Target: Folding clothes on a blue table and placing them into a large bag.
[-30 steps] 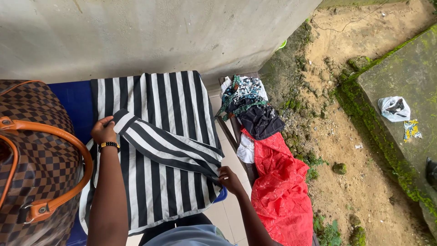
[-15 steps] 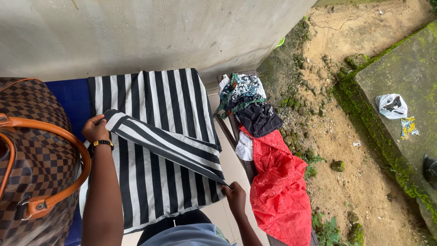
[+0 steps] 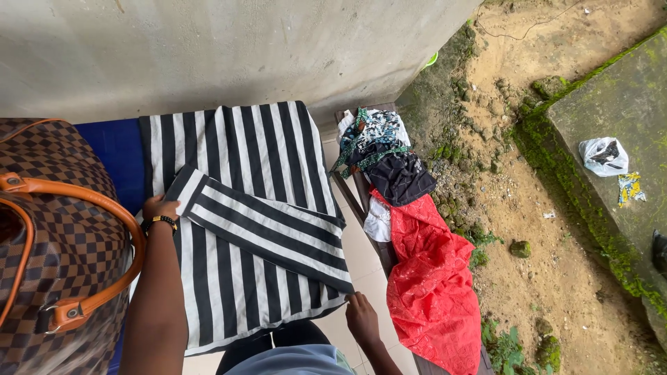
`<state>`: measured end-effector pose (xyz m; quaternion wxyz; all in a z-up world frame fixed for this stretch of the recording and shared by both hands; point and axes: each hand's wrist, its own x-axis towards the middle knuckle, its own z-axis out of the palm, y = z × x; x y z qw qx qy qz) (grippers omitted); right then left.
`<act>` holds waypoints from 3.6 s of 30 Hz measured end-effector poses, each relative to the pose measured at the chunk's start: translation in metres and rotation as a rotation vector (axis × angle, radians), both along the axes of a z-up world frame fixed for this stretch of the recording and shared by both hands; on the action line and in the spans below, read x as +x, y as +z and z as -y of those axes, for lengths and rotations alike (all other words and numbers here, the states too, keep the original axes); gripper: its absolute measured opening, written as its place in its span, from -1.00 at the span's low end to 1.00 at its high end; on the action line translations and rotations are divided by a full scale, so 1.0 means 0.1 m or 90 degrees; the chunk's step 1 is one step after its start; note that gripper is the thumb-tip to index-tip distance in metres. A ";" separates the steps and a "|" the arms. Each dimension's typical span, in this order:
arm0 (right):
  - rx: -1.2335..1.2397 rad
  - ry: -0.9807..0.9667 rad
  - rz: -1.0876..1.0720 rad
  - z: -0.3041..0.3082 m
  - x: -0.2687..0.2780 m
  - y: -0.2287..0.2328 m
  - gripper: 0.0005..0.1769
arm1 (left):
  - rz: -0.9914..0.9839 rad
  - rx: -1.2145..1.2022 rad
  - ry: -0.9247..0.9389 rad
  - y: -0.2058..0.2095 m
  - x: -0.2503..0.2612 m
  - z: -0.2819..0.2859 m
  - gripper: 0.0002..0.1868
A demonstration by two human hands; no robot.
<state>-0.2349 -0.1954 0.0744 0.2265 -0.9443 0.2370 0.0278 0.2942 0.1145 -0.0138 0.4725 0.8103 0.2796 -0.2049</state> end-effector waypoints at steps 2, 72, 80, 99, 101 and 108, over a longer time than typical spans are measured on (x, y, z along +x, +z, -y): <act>-0.023 0.000 0.041 -0.05 0.14 0.13 -0.73 | 0.108 -0.010 -0.004 -0.14 0.05 -0.03 -0.51; 1.257 -0.074 0.011 -2.06 4.10 -1.32 -0.84 | 0.411 0.437 -0.338 0.75 -3.26 -0.31 -0.55; 1.043 -0.004 -0.036 -1.70 4.06 0.06 -0.73 | 0.425 0.366 -0.524 0.48 -3.38 -0.10 -0.51; 0.291 0.600 -0.076 -2.31 3.30 0.13 -0.60 | 0.399 0.070 0.098 0.47 -3.04 -0.52 -0.79; 0.267 0.651 -0.109 -2.33 3.19 0.27 -0.59 | 0.372 0.023 0.152 0.50 -2.81 -0.60 -0.75; 0.448 0.728 -0.264 -2.05 2.99 -0.20 -0.61 | 0.190 -0.027 0.067 -0.19 -2.37 -0.73 -0.51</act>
